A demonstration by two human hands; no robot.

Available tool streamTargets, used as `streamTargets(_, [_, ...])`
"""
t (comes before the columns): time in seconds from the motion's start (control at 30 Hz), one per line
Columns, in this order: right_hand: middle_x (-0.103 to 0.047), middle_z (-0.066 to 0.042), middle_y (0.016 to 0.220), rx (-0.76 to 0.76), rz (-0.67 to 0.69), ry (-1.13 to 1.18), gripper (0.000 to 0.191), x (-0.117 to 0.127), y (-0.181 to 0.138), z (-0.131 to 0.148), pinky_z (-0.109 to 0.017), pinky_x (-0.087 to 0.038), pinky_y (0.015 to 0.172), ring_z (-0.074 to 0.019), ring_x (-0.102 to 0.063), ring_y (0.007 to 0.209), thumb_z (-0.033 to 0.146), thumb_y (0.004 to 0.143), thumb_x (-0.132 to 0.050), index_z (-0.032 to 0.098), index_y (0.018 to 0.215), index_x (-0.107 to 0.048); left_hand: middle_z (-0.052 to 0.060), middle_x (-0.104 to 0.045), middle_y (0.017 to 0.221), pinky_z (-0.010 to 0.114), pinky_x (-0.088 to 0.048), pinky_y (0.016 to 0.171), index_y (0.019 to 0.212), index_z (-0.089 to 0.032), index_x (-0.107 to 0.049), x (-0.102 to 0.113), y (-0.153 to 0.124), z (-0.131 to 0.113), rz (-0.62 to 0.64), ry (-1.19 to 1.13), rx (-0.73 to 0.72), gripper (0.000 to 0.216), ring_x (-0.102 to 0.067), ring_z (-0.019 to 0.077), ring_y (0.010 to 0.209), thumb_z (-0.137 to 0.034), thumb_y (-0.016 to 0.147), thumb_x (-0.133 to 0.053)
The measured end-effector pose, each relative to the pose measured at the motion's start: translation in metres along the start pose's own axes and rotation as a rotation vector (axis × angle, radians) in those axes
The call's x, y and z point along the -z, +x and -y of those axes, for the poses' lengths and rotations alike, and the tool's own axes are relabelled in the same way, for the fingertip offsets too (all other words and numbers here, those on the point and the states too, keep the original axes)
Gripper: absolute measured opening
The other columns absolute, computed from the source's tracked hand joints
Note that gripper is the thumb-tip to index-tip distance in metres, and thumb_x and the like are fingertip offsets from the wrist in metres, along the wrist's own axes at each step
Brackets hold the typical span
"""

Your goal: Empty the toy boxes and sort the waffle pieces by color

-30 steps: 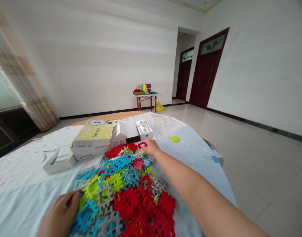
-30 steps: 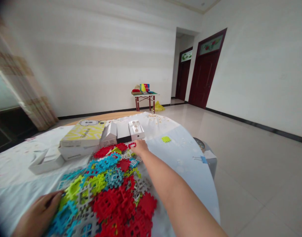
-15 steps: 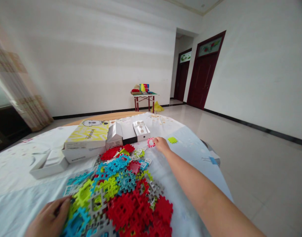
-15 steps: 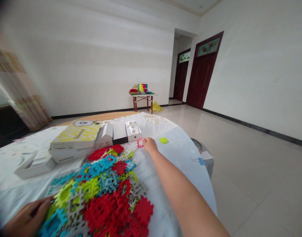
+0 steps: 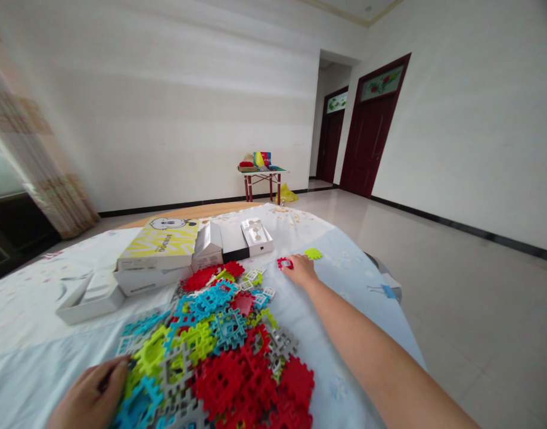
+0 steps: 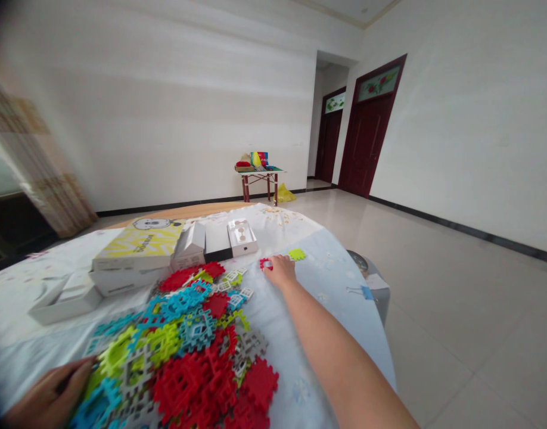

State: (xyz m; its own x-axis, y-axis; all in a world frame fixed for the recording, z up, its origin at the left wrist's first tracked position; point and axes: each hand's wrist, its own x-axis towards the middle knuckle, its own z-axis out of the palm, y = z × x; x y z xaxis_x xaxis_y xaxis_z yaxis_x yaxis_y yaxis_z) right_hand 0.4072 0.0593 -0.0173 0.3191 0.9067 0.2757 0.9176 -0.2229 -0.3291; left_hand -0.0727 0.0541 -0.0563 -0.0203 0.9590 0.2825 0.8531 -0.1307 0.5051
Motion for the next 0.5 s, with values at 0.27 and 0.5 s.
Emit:
streamTargets(0.27, [-0.054, -0.008, 0.127, 0.205, -0.107, 0.171, 0.042, -0.001, 0.005, 0.013, -0.036, -0.031, 0.101, -0.0209, -0.044, 0.118, 0.017, 0.078, -0.049, 0.018, 0.119, -0.056, 0.010, -0.064, 0.101, 0.035, -0.041, 0.092, 0.093, -0.018, -0.066, 0.007, -0.003, -0.009, 0.091, 0.021, 0.016, 0.050, -0.058, 0.0251, 0.097, -0.056, 0.076, -0.036])
streamTargets(0.5, [-0.052, -0.007, 0.129, 0.463, 0.150, 0.223, 0.055, -0.009, 0.004, 0.065, -0.036, -0.032, 0.102, -0.0206, -0.044, 0.120, 0.004, 0.065, -0.049, 0.020, 0.117, -0.058, 0.011, -0.064, 0.101, 0.035, -0.042, 0.090, 0.093, -0.018, -0.066, 0.010, -0.005, -0.016, 0.073, 0.031, 0.016, 0.053, -0.059, 0.0253, 0.096, -0.056, 0.076, -0.034])
